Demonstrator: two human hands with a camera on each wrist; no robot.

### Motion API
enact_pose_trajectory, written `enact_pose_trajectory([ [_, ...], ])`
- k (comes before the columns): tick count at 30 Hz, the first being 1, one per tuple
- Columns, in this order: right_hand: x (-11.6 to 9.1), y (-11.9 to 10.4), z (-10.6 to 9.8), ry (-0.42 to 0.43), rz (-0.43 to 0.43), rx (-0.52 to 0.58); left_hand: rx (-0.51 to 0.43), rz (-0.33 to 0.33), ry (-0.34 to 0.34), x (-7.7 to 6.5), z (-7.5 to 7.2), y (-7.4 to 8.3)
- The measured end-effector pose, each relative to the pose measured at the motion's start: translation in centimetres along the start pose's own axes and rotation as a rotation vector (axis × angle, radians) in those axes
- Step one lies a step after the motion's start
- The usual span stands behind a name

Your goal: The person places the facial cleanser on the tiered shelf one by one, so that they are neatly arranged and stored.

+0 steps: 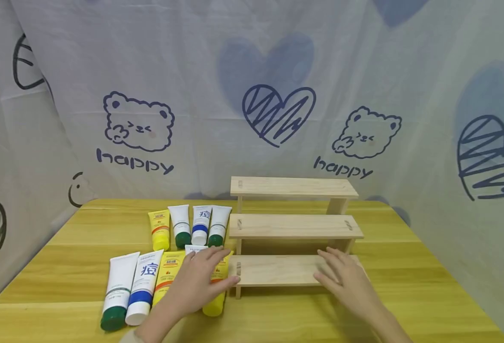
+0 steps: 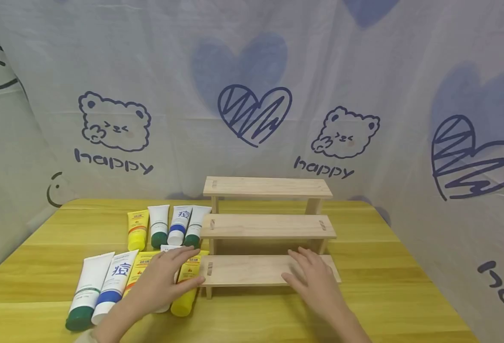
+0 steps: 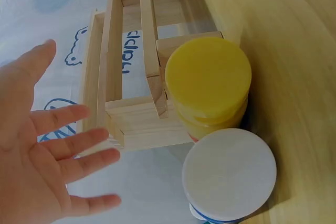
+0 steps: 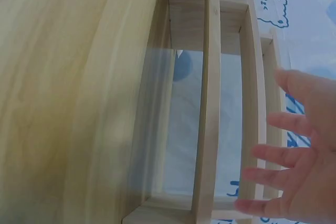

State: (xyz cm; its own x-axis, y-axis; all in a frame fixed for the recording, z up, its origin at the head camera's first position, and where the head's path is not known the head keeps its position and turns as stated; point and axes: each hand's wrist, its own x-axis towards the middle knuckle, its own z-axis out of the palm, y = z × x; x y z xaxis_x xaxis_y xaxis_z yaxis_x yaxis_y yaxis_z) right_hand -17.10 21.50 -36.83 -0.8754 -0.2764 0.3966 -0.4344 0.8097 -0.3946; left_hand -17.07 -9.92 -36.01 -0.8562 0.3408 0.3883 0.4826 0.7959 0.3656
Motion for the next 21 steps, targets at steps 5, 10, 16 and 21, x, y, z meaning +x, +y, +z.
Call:
enact_pose_trajectory([
  [5,0.1,0.9,-0.3,0.059,0.048,0.147,-0.133,-0.007,0.008,0.1,-0.1,-0.3],
  [10,0.2,2.0,-0.6,0.154,0.078,0.241,-0.268,-0.036,-0.054,0.1,-0.3,-0.9],
  [16,0.0,3.1,-0.9,0.162,0.147,0.292,-0.376,-0.005,-0.112,0.0,-0.9,-1.6],
  [21,-0.1,4.1,-1.2,0.152,0.224,0.34,-0.392,0.022,-0.184,-0.1,-1.9,-2.1],
])
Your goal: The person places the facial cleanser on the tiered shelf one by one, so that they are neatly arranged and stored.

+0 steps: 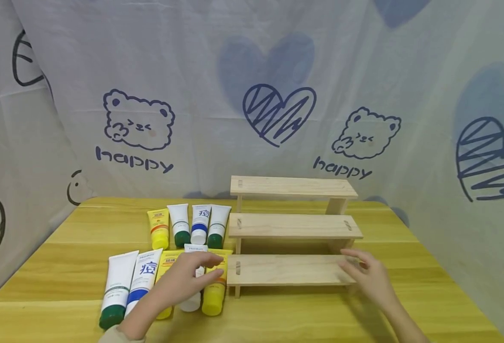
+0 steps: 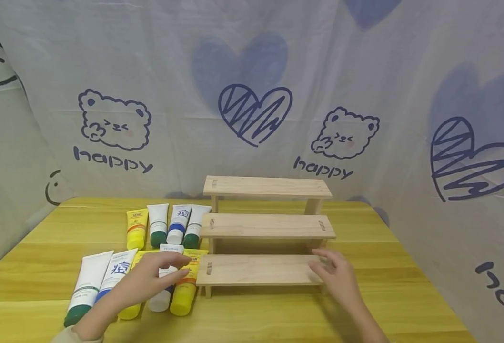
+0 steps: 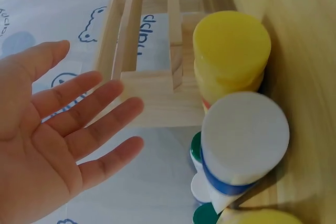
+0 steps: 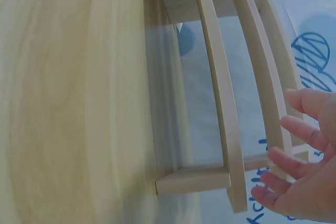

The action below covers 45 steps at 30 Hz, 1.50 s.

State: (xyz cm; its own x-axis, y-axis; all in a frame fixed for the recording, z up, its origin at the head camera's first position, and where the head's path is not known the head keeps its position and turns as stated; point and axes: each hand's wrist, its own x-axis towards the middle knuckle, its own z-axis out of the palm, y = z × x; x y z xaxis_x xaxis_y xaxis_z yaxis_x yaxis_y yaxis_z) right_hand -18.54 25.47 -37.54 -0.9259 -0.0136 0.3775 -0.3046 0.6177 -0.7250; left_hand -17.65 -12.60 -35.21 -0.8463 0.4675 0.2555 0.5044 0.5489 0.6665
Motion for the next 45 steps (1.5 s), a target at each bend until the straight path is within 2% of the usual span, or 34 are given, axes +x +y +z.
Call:
enact_pose_trajectory([
  [5,0.1,0.7,-0.7,-0.037,0.089,0.053,-0.017,-0.01,-0.049,-0.3,-0.9,-0.1],
  [15,0.4,2.1,-1.3,-0.15,0.253,0.198,-0.009,-0.036,-0.067,-0.8,-1.5,-0.6],
  [25,0.5,3.6,-1.5,-0.155,0.309,0.261,-0.009,-0.054,-0.069,-1.4,-2.3,-1.0],
  [31,0.5,4.5,-1.8,-0.228,0.375,0.293,-0.01,-0.072,-0.058,-1.9,-2.7,-1.4],
  [36,0.4,4.9,-1.8,-0.254,0.381,0.344,0.003,-0.102,-0.047,-2.1,-2.8,-1.6],
  [45,0.2,5.3,-1.9,-0.292,0.309,0.389,0.018,-0.137,-0.03,-2.4,-3.6,-1.3],
])
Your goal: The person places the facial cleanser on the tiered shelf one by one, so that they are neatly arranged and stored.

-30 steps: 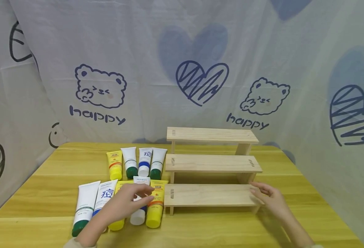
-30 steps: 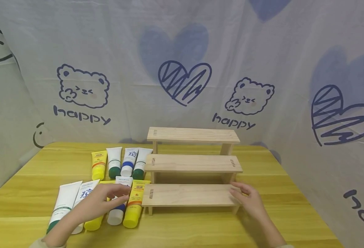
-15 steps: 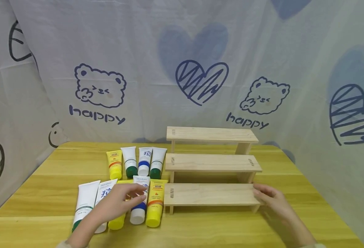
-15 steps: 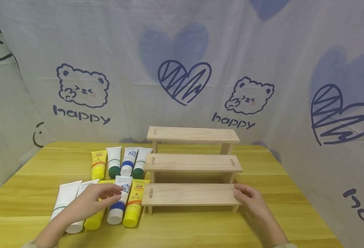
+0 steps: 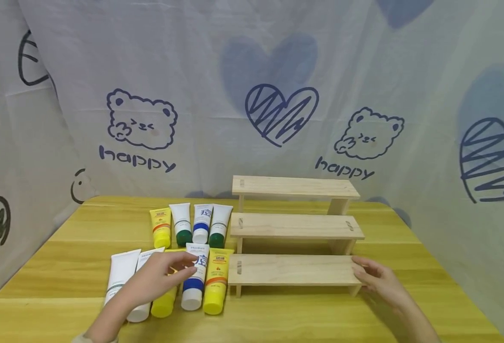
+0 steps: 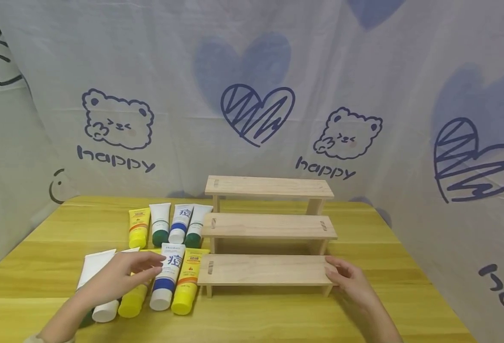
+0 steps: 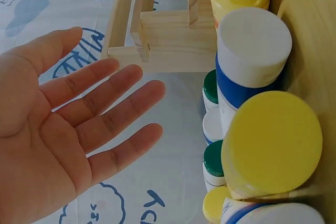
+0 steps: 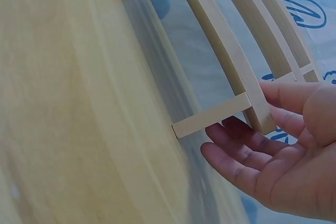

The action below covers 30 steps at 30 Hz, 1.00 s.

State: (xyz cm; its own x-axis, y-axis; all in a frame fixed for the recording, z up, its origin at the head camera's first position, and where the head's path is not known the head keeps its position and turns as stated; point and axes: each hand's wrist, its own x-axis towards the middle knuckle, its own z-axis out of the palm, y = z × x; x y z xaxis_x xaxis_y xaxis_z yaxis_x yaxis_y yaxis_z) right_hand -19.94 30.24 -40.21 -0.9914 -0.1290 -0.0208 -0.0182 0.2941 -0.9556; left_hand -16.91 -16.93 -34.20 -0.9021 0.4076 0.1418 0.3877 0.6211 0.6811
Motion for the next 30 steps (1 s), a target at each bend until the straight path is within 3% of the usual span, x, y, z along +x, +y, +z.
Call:
enact_pose_trajectory([
  [7,0.0,0.2,-0.2,-0.016,-0.011,0.001,-0.004,0.012,0.022,-0.3,-0.7,-0.6],
  [13,0.0,0.4,-0.3,-0.029,-0.021,0.011,-0.054,0.001,-0.018,-0.6,-1.5,-1.3],
  [24,0.1,0.6,-0.4,-0.036,-0.025,0.018,-0.008,-0.153,0.026,-1.8,-3.5,-2.9],
  [30,0.0,0.6,-0.6,-0.043,-0.013,0.026,-0.039,-0.179,0.071,-2.7,-4.5,-4.3],
])
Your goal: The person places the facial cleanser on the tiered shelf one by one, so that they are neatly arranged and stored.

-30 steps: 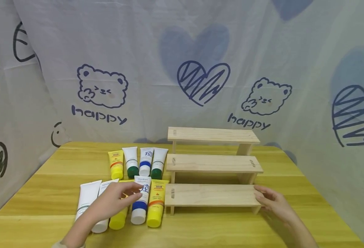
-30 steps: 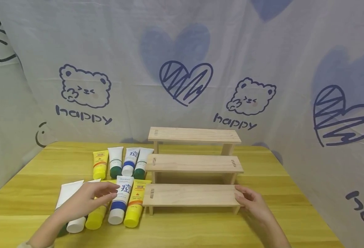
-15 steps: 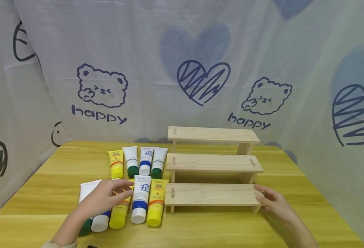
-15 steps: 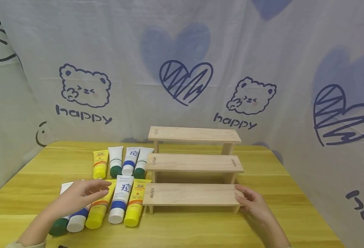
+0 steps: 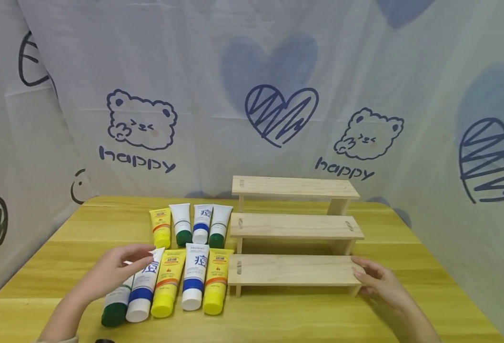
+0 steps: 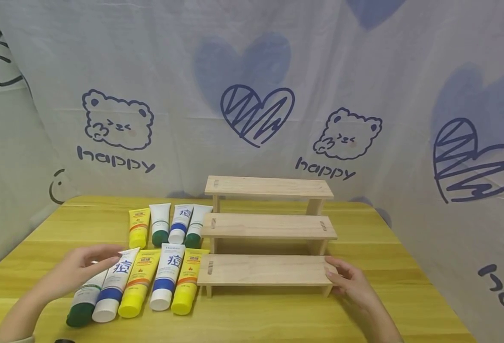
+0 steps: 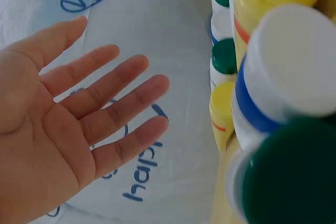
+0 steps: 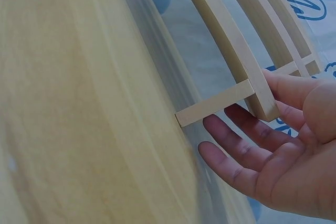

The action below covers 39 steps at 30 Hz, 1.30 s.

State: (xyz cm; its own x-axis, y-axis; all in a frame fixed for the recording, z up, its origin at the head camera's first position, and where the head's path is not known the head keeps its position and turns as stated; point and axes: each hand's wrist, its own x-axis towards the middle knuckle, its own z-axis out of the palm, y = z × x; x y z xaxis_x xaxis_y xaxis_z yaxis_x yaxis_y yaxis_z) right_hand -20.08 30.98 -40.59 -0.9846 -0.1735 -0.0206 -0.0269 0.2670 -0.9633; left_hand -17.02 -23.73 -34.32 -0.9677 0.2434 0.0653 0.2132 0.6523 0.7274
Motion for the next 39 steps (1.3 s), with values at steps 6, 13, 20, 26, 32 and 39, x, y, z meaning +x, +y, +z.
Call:
enact_pose_trajectory([
  [6,0.0,0.0,-0.1,-0.014,0.019,-0.013,0.033,0.005,0.041,-0.6,-1.1,-1.9],
  [13,0.0,0.1,-0.1,-0.023,0.015,-0.032,0.029,-0.009,0.062,-1.4,-1.9,-4.4],
  [20,0.0,0.1,-0.1,-0.017,0.024,-0.025,0.01,-0.044,0.065,-1.8,-2.3,-6.7],
  [26,0.0,0.1,-0.1,-0.001,0.036,-0.02,-0.013,-0.107,0.014,-2.0,-2.5,-7.8],
  [32,-0.2,0.0,0.0,0.026,0.056,-0.034,-0.055,-0.166,-0.09,-1.8,-2.7,-8.7],
  [39,-0.2,0.1,0.0,-0.001,0.027,-0.029,-0.061,-0.193,-0.16,-1.4,-2.6,-8.9],
])
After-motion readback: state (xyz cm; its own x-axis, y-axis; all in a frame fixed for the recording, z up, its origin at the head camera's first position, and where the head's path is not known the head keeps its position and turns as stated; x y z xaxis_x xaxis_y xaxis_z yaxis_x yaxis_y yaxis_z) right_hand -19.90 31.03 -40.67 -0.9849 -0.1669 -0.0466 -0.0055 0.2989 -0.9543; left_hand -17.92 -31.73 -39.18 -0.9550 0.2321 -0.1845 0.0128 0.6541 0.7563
